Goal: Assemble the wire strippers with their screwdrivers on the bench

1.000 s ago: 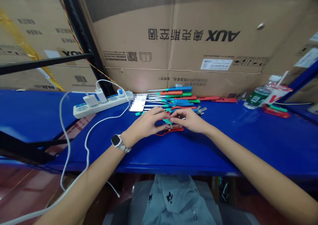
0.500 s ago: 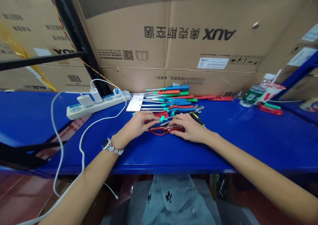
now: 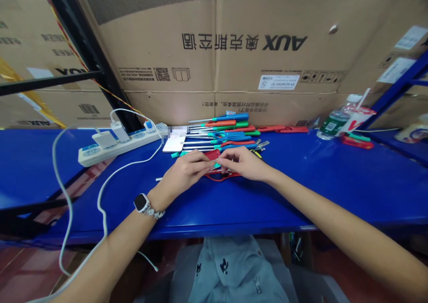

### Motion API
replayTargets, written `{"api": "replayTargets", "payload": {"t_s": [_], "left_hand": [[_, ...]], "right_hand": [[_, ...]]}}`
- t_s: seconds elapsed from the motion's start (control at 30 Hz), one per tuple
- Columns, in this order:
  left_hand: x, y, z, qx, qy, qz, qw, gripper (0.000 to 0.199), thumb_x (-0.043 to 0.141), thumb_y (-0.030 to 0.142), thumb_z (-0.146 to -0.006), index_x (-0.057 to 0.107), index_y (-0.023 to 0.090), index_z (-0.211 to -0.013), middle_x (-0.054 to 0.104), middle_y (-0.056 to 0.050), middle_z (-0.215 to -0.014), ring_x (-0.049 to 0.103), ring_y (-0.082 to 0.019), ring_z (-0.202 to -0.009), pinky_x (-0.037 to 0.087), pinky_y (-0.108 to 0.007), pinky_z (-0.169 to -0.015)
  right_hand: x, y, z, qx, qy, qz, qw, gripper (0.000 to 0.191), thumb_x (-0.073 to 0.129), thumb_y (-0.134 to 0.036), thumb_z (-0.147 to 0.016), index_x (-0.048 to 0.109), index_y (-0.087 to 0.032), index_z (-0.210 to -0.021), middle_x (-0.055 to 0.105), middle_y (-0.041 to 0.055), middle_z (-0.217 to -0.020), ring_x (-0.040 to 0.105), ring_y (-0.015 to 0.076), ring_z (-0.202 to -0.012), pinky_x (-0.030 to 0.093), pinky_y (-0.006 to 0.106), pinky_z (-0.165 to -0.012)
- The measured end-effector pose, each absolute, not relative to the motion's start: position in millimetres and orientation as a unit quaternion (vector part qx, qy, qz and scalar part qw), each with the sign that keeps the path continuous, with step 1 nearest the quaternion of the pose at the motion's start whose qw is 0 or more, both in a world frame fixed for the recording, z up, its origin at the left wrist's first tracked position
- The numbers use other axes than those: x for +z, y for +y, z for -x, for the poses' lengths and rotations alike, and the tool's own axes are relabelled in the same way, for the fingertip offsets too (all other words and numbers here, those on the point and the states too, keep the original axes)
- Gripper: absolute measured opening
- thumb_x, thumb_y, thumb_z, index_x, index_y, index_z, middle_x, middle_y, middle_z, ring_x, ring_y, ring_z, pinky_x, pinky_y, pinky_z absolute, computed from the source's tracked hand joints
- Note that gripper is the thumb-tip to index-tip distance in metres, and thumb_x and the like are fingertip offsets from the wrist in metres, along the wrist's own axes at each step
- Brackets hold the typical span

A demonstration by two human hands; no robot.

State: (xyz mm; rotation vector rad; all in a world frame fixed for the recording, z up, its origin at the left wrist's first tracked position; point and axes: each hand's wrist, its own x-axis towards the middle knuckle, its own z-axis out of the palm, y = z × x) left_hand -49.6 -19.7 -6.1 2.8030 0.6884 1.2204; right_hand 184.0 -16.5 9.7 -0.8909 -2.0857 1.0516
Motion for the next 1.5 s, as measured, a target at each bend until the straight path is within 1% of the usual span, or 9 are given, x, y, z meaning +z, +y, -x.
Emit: {"api": "replayTargets", "payload": {"t_s": [0.1, 0.3, 0.4, 0.5, 0.63, 0.77, 1.07, 1.23, 1.5], "left_hand": [[-4.8, -22.6, 47.0, 0.397, 0.258, -0.879, 0.059, 0.021, 0.062, 0.034, -0.1, 0.077, 0.02, -0.103, 0.075, -0.007, -0.092, 0.069, -0.016, -0.08, 0.059, -0.03, -0.072], [-7.9, -19.1, 42.0, 0.392, 0.323, -0.794, 0.334, 0.022, 0.065, 0.035, -0.096, 0.074, 0.016, -0.101, 0.079, -0.008, -0.093, 0.073, -0.016, -0.078, 0.062, -0.03, -0.072], [-10.4, -15.8, 45.1, 0.39, 0.309, -0.777, 0.386, 0.019, 0.07, 0.033, -0.092, 0.075, 0.017, -0.099, 0.08, -0.008, -0.093, 0.075, -0.018, -0.08, 0.063, -0.033, -0.075], [-10.1, -14.5, 49.8, 0.393, 0.32, -0.786, 0.354, 0.019, 0.072, 0.036, -0.09, 0.077, 0.018, -0.093, 0.08, -0.008, -0.09, 0.075, -0.019, -0.08, 0.063, -0.034, -0.075], [-6.7, -15.0, 53.0, 0.381, 0.321, -0.822, 0.276, 0.021, 0.072, 0.039, -0.091, 0.078, 0.019, -0.089, 0.079, -0.007, -0.089, 0.073, -0.018, -0.08, 0.061, -0.033, -0.076], [-4.7, -15.8, 52.4, 0.367, 0.305, -0.845, 0.24, 0.022, 0.07, 0.04, -0.093, 0.079, 0.021, -0.091, 0.078, -0.006, -0.087, 0.071, -0.017, -0.077, 0.057, -0.03, -0.071], [-8.6, -11.8, 53.1, 0.331, 0.283, -0.882, 0.18, 0.021, 0.065, 0.037, -0.098, 0.079, 0.021, -0.092, 0.073, -0.006, -0.09, 0.068, -0.017, -0.084, 0.057, -0.032, -0.078], [-11.8, -9.8, 52.2, 0.331, 0.278, -0.892, 0.135, 0.02, 0.065, 0.032, -0.098, 0.079, 0.02, -0.09, 0.067, -0.007, -0.097, 0.066, -0.017, -0.089, 0.057, -0.034, -0.085], [-12.7, -8.4, 53.1, 0.312, 0.291, -0.895, 0.132, 0.008, 0.07, 0.022, -0.093, 0.078, 0.02, -0.091, 0.067, -0.006, -0.099, 0.065, -0.018, -0.093, 0.055, -0.036, -0.088]], "right_hand": [[6.4, -17.9, -182.4, 0.394, -0.78, 0.34, 0.348, 0.025, 0.064, -0.043, -0.094, 0.07, -0.02, -0.086, 0.071, 0.0017, -0.078, 0.064, 0.0159, -0.071, 0.052, 0.031, -0.068], [-1.6, -28.2, -188.0, 0.158, -0.853, 0.3, 0.398, 0.013, 0.068, -0.035, -0.094, 0.073, -0.024, -0.089, 0.075, 0.0041, -0.088, 0.066, 0.0211, -0.086, 0.05, 0.04, -0.085], [-1.8, -30.2, -188.7, 0.134, -0.864, 0.29, 0.389, 0.009, 0.067, -0.032, -0.094, 0.073, -0.025, -0.094, 0.075, 0.0046, -0.092, 0.066, 0.0223, -0.089, 0.051, 0.042, -0.087], [-1.8, -31.6, -190.2, 0.148, -0.862, 0.305, 0.377, 0.009, 0.069, -0.028, -0.091, 0.073, -0.025, -0.099, 0.074, 0.0048, -0.095, 0.067, 0.0224, -0.092, 0.053, 0.042, -0.087], [-6.0, -31.9, -192.6, 0.248, -0.827, 0.343, 0.37, 0.019, 0.072, -0.029, -0.087, 0.072, -0.024, -0.106, 0.072, 0.0041, -0.095, 0.068, 0.0196, -0.088, 0.057, 0.036, -0.076], [-8.0, -30.9, -192.5, 0.267, -0.824, 0.345, 0.362, 0.015, 0.072, -0.03, -0.088, 0.074, -0.023, -0.1, 0.07, 0.004, -0.09, 0.066, 0.0172, -0.078, 0.057, 0.034, -0.071], [-9.8, -21.0, -206.2, 0.109, -0.867, 0.382, 0.301, 0.012, 0.057, -0.025, -0.098, 0.069, -0.02, -0.098, 0.068, 0.0066, -0.093, 0.061, 0.0222, -0.09, 0.048, 0.04, -0.082], [-20.8, -20.2, -208.8, 0.101, -0.875, 0.417, 0.226, 0.022, 0.055, -0.036, -0.101, 0.065, -0.021, -0.114, 0.062, 0.009, -0.102, 0.058, 0.0253, -0.097, 0.045, 0.044, -0.09], [-23.0, -20.3, -214.1, 0.104, -0.895, 0.392, 0.183, 0.036, 0.041, -0.04, -0.106, 0.054, -0.023, -0.135, 0.058, 0.0127, -0.118, 0.054, 0.0297, -0.108, 0.042, 0.049, -0.097]]}}
